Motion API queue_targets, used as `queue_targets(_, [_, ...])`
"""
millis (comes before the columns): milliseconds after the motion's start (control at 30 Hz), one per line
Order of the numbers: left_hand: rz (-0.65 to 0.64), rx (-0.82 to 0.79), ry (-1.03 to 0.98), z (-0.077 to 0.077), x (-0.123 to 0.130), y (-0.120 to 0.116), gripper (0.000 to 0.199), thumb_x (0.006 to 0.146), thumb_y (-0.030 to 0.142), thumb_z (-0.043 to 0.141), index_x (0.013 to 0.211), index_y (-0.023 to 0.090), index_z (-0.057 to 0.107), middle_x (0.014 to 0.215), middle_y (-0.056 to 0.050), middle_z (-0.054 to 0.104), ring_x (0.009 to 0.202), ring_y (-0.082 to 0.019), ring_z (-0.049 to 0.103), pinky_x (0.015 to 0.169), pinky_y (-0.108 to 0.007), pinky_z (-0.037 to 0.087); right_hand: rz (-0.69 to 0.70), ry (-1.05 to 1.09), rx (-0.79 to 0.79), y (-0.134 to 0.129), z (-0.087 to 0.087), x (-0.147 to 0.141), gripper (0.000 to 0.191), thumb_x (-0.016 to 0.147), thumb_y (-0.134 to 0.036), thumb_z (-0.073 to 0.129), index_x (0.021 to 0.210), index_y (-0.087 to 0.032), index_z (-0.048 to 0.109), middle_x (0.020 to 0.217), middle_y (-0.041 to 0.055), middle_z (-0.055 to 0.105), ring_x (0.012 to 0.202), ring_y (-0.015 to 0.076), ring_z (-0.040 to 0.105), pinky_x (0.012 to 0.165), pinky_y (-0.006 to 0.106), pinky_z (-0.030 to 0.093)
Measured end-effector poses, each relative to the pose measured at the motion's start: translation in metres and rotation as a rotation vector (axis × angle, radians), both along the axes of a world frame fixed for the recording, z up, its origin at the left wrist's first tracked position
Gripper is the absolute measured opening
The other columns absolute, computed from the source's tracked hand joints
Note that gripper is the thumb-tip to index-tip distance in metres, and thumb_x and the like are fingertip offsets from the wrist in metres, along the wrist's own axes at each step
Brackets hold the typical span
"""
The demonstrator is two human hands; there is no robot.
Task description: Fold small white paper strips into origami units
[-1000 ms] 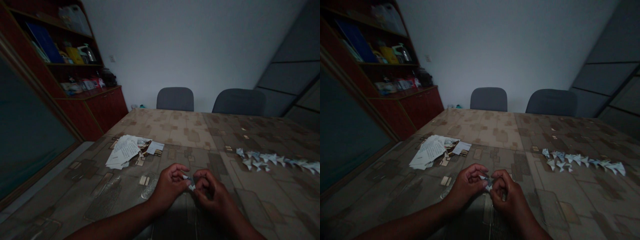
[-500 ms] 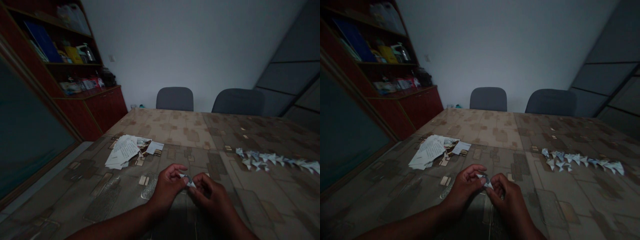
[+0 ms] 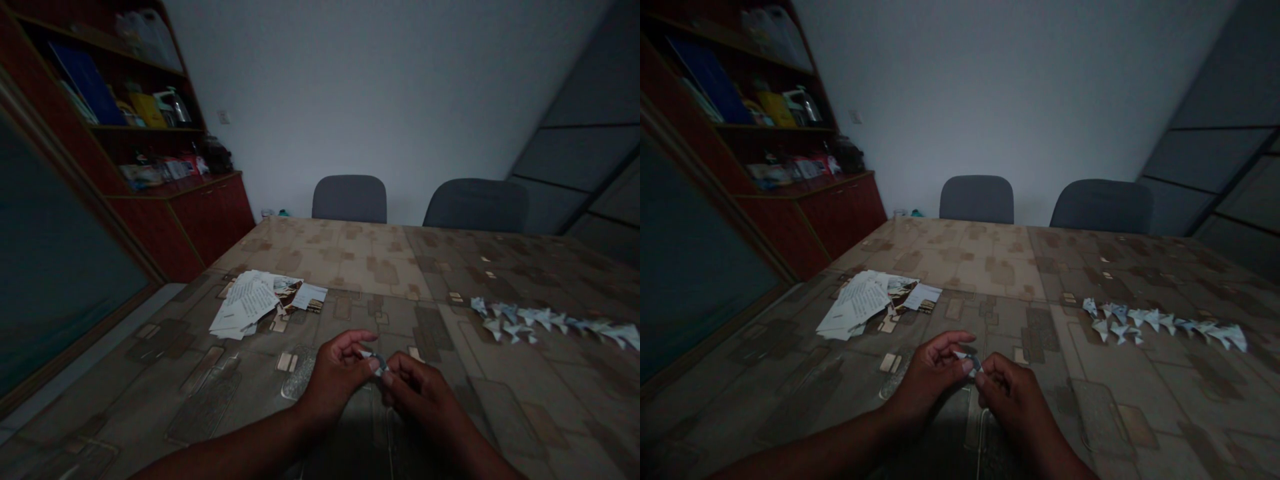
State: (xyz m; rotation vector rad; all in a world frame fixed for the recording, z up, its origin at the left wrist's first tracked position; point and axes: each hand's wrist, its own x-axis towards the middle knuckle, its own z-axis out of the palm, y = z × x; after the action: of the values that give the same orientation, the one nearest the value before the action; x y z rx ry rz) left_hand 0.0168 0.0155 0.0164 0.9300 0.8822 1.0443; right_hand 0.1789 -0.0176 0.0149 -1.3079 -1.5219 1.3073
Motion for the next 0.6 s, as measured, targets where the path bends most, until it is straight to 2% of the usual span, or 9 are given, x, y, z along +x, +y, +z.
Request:
queue_targets(167, [-0.008, -0.007, -0.040, -0.0007, -0.0008, 0.0001, 0.041, 0.060, 0.034, 0.085, 0.093, 0.013, 0.071, 0.061, 0.003, 0.055, 0.058, -0.010, 0.053, 0.059, -0.022, 0.040, -0.016, -0.067, 0.063, -0.0004, 0.0038, 0.0010, 0.038, 0.085, -0.054, 0.052, 0.065, -0.021, 0.050, 0.056, -0.0034, 0.048, 0.051, 0.0121, 0.039, 0.049, 0.024, 0.027])
queue_targets(367, [-0.061, 0.011, -0.052, -0.0002, -0.0030, 0.0021, 0.051, 0.063, 0.037, 0.083, 0.106, 0.014, 0.070, 0.066, 0.001, 0.058, 0.058, -0.010, 0.053, 0.060, -0.023, 0.040, 0.016, -0.061, 0.101, -0.0009, 0.0026, 0.0028, 0.035, 0.087, -0.050, 0.049, 0.066, -0.021, 0.049, 0.057, -0.0024, 0.049, 0.053, 0.0136, 0.042, 0.052, 0.026, 0.030])
queue_targets(467, [-0.131, 0.045, 0.054, 0.0021, -0.0054, 0.0028, 0.043, 0.063, 0.041, 0.083, 0.091, 0.012, 0.071, 0.068, -0.001, 0.062, 0.060, -0.011, 0.054, 0.060, -0.023, 0.040, 0.004, -0.097, 0.118, -0.0029, 0.0021, 0.0049, 0.033, 0.087, -0.047, 0.049, 0.067, -0.022, 0.049, 0.059, -0.0020, 0.048, 0.055, 0.0143, 0.043, 0.053, 0.026, 0.031])
queue_targets(600, [-0.148, 0.112, 0.152, 0.0028, -0.0073, 0.0034, 0.036, 0.067, 0.045, 0.078, 0.068, 0.011, 0.067, 0.060, 0.000, 0.059, 0.057, -0.011, 0.051, 0.057, -0.021, 0.037, 0.014, -0.104, 0.137, -0.0044, 0.0004, 0.0070, 0.032, 0.088, -0.045, 0.049, 0.066, -0.022, 0.048, 0.058, -0.0030, 0.044, 0.055, 0.0142, 0.040, 0.053, 0.026, 0.029])
